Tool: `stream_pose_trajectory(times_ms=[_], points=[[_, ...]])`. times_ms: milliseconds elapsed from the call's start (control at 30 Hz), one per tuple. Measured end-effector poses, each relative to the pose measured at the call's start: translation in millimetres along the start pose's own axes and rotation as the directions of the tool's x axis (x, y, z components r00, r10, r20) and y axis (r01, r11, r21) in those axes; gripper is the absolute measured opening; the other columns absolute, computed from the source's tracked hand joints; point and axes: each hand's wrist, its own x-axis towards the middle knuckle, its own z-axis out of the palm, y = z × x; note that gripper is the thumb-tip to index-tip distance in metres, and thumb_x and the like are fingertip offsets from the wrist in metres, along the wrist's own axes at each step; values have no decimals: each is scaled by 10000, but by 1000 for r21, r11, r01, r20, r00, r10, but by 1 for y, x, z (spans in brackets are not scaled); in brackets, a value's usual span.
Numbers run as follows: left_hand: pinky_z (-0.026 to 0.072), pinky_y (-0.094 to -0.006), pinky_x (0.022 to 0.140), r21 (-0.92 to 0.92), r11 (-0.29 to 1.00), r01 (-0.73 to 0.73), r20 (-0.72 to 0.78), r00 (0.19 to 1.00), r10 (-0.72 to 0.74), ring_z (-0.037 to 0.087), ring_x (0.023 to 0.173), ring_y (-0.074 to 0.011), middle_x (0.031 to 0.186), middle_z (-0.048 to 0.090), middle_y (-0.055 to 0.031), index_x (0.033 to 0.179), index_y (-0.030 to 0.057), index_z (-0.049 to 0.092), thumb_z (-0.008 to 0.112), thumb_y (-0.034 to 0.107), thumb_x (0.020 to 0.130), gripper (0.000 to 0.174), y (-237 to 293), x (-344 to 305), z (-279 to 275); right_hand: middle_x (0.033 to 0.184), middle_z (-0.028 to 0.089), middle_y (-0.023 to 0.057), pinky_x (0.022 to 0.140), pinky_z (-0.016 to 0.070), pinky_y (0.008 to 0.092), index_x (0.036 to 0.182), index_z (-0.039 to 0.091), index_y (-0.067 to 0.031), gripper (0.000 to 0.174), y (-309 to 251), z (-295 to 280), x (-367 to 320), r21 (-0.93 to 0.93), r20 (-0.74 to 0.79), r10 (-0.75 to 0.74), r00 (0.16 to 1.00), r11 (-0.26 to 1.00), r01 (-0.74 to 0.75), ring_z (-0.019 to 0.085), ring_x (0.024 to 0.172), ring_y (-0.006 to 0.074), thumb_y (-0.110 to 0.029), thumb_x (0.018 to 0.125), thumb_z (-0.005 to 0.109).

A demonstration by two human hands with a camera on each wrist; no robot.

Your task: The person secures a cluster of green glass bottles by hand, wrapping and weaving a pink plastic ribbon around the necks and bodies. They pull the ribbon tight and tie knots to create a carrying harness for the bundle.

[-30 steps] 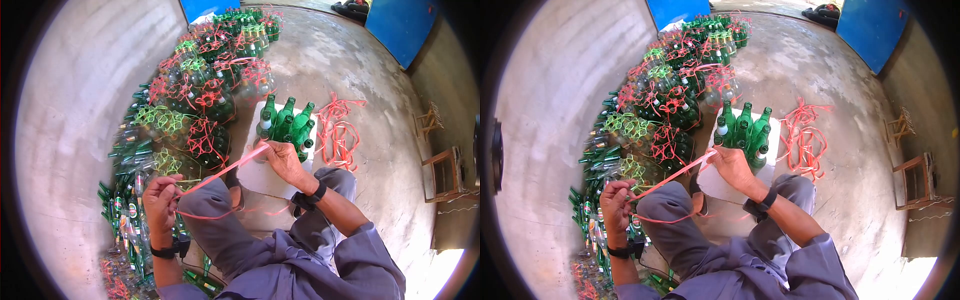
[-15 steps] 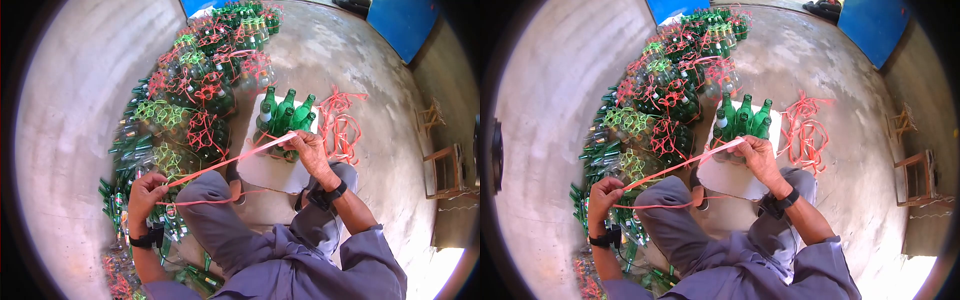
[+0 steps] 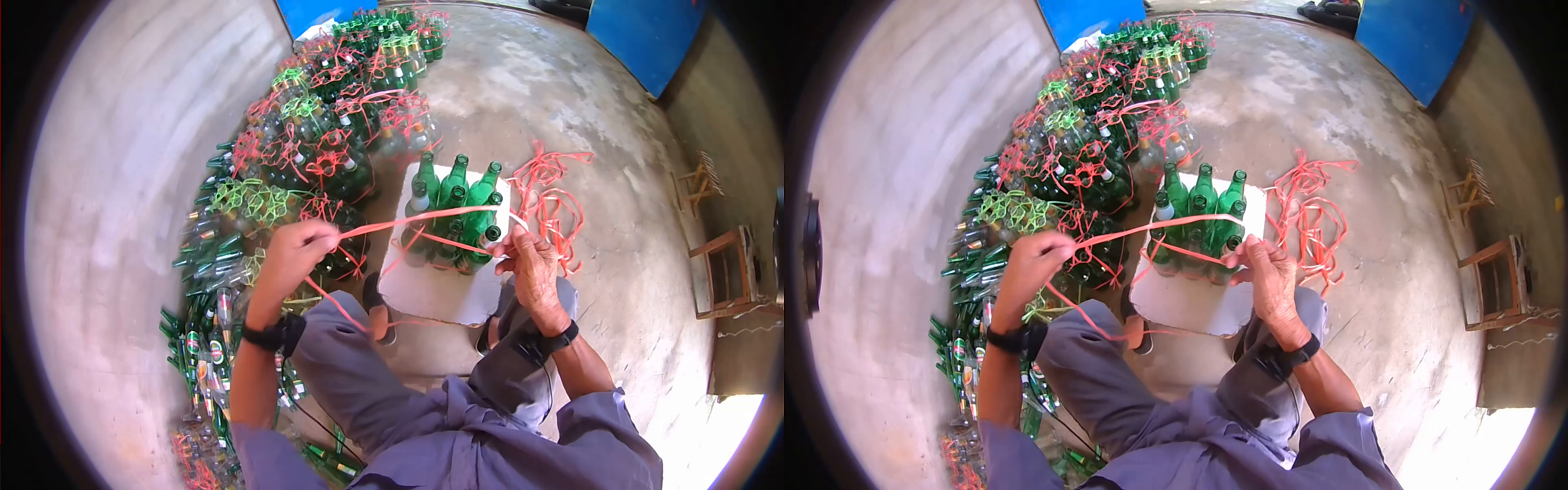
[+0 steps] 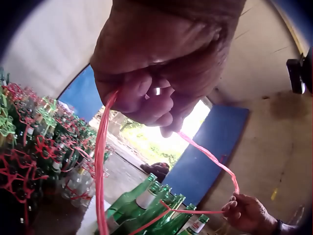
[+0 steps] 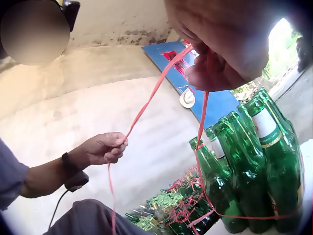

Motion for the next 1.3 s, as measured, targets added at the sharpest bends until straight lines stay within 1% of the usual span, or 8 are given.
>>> stream_pose_trajectory(times_ms=[200, 667, 733, 967, 1033, 1067, 1200, 1300], points=[[420, -257, 569, 16, 939, -343, 15, 939, 343, 542, 624, -75, 706, 606, 0, 903, -2, 701, 663, 136, 921, 144, 17, 112, 72, 726, 668, 103, 521, 523, 299, 894, 622, -12, 342, 4, -28, 16, 98, -179, 145, 973, 987, -129, 719, 739, 239, -305, 1036, 517], [525, -437, 688, 498, 795, -346, 86, 932, 352, 685, 785, -337, 837, 713, -107, 892, 156, 760, 642, 268, 844, 169, 17, 268, 140, 733, 624, 60, 573, 465, 285, 940, 583, -44, 364, 15, -53, 62, 359, -75, 456, 887, 842, -403, 664, 726, 221, -382, 1033, 487], [541, -441, 710, 464, 862, -203, 167, 976, 140, 695, 810, -347, 875, 726, -131, 859, 159, 769, 638, 234, 817, 157, 7, 282, 143, 715, 611, 33, 574, 456, 274, 934, 585, -61, 343, 21, -55, 65, 413, -53, 523, 851, 787, -458, 648, 710, 203, -370, 1039, 477], [510, -378, 641, 195, 972, -134, 260, 962, 81, 696, 696, -251, 777, 705, -208, 819, 39, 764, 680, 193, 778, 180, -63, 308, 152, 718, 608, 17, 568, 457, 258, 941, 596, -63, 275, 28, -55, 70, 456, -49, 594, 803, 728, -512, 641, 722, 173, -297, 1039, 488], [476, -355, 596, -35, 985, 167, 237, 959, -154, 648, 628, -204, 714, 684, -170, 817, -13, 749, 718, 204, 758, 227, -43, 282, 137, 716, 599, 10, 558, 453, 248, 936, 600, -61, 226, 27, -49, 66, 451, -96, 631, 770, 717, -532, 615, 686, 146, -254, 1024, 524], [316, -276, 454, -79, 965, 250, 219, 949, -228, 451, 476, -104, 572, 515, 16, 802, 20, 729, 674, 125, 806, 118, -49, 276, 136, 716, 599, 10, 558, 453, 248, 936, 600, -61, 226, 31, -49, 66, 453, -91, 635, 767, 712, -536, 615, 686, 146, -254, 1024, 524], [308, -269, 441, 70, 997, 31, 187, 981, -44, 466, 492, -77, 586, 537, 10, 817, 33, 727, 665, 97, 840, 92, -95, 248, 129, 733, 588, 15, 544, 446, 240, 917, 593, -56, 135, 45, -50, 65, 302, -100, 637, 764, 751, -587, 560, 631, 113, -177, 974, 577], [450, -315, 584, 33, 985, 171, 128, 976, -174, 583, 587, -143, 644, 644, -73, 877, 17, 756, 691, 184, 881, 179, -104, 224, 132, 764, 592, 39, 543, 455, 246, 913, 579, -49, 92, 41, -44, 61, 239, -125, 599, 791, 792, -562, 559, 629, 113, -137, 936, 589]])
